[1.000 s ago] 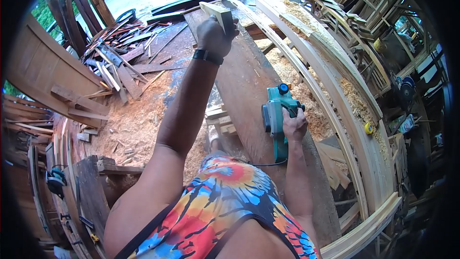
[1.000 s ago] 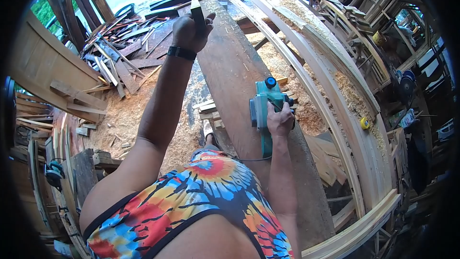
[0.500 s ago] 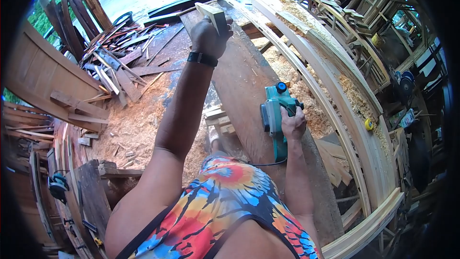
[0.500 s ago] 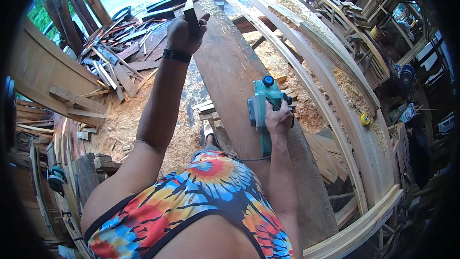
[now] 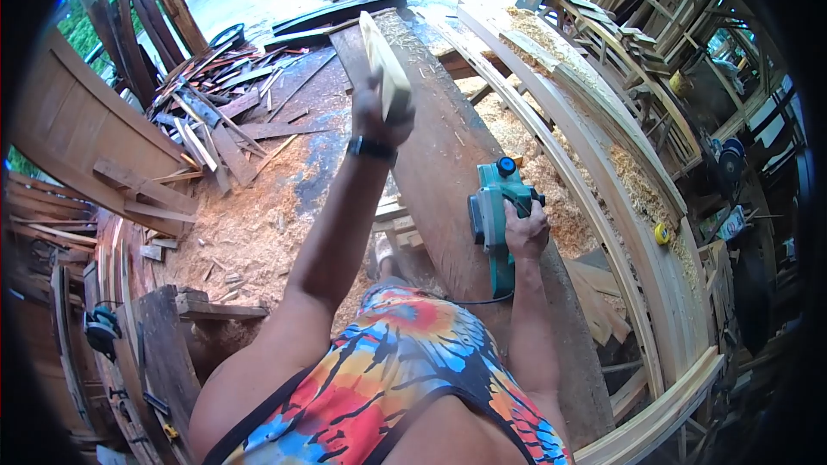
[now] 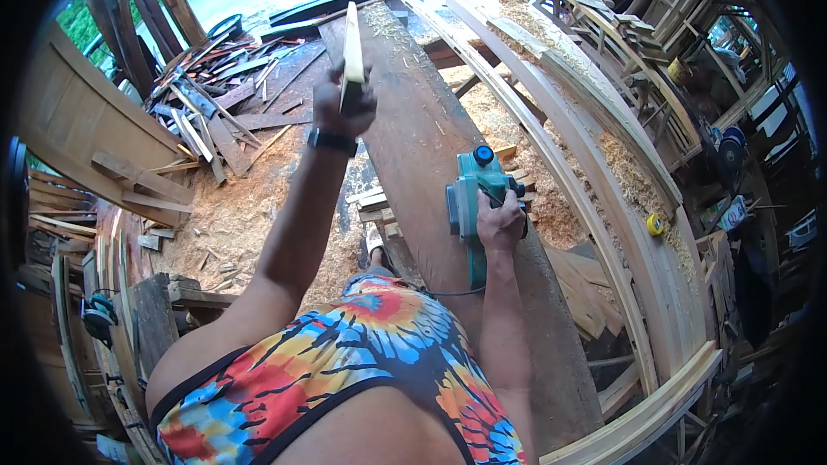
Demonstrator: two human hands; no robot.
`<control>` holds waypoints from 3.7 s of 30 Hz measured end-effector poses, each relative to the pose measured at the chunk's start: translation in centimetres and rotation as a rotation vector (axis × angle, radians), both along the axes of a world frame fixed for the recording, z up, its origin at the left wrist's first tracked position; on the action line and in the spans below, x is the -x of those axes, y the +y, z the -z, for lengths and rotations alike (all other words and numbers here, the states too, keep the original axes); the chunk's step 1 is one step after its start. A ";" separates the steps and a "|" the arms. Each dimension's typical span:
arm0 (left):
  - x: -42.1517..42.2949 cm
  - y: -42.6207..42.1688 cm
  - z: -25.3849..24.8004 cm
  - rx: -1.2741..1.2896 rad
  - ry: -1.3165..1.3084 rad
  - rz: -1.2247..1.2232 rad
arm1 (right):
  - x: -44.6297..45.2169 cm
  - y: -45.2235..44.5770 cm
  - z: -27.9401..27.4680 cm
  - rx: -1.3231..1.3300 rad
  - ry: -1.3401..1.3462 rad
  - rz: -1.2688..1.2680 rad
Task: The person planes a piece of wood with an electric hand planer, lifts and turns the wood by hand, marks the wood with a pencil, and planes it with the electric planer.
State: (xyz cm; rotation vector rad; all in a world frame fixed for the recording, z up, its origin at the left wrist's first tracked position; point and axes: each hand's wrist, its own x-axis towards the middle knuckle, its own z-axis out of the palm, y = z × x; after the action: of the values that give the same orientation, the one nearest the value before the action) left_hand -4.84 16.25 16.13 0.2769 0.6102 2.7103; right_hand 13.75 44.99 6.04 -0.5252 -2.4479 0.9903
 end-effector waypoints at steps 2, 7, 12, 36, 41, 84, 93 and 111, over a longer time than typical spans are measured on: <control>-4.1 0.8 -1.1 0.141 -0.173 -0.272 | 0.2 0.2 0.5 -0.017 0.015 -0.007; -8.8 1.2 -0.1 0.408 -0.133 -0.325 | 0.1 -0.1 0.1 -0.022 -0.012 0.032; -3.0 -0.8 -1.3 0.418 -0.091 -0.265 | 0.1 0.0 0.2 -0.016 -0.005 0.032; -1.8 -1.7 -9.4 0.478 -0.123 -0.464 | -0.1 -0.4 -0.5 0.034 0.045 0.019; -1.5 -1.9 -9.0 0.498 -0.098 -0.480 | -0.3 -0.7 -1.3 0.014 0.015 0.031; 0.1 0.1 -9.2 0.431 -0.091 -0.473 | 0.2 0.0 0.5 -0.065 0.033 0.025; 1.3 -1.0 -7.8 0.421 -0.093 -0.452 | 0.1 -0.3 0.1 -0.058 0.032 0.030; -1.3 -2.0 -9.0 0.443 -0.029 -0.448 | -0.3 -0.7 -1.1 -0.016 0.012 0.033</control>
State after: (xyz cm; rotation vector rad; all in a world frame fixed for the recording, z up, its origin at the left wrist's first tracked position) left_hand -3.51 14.24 25.10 -0.0193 1.3745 2.8709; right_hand 14.03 44.29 7.19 -0.5513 -2.4267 0.9569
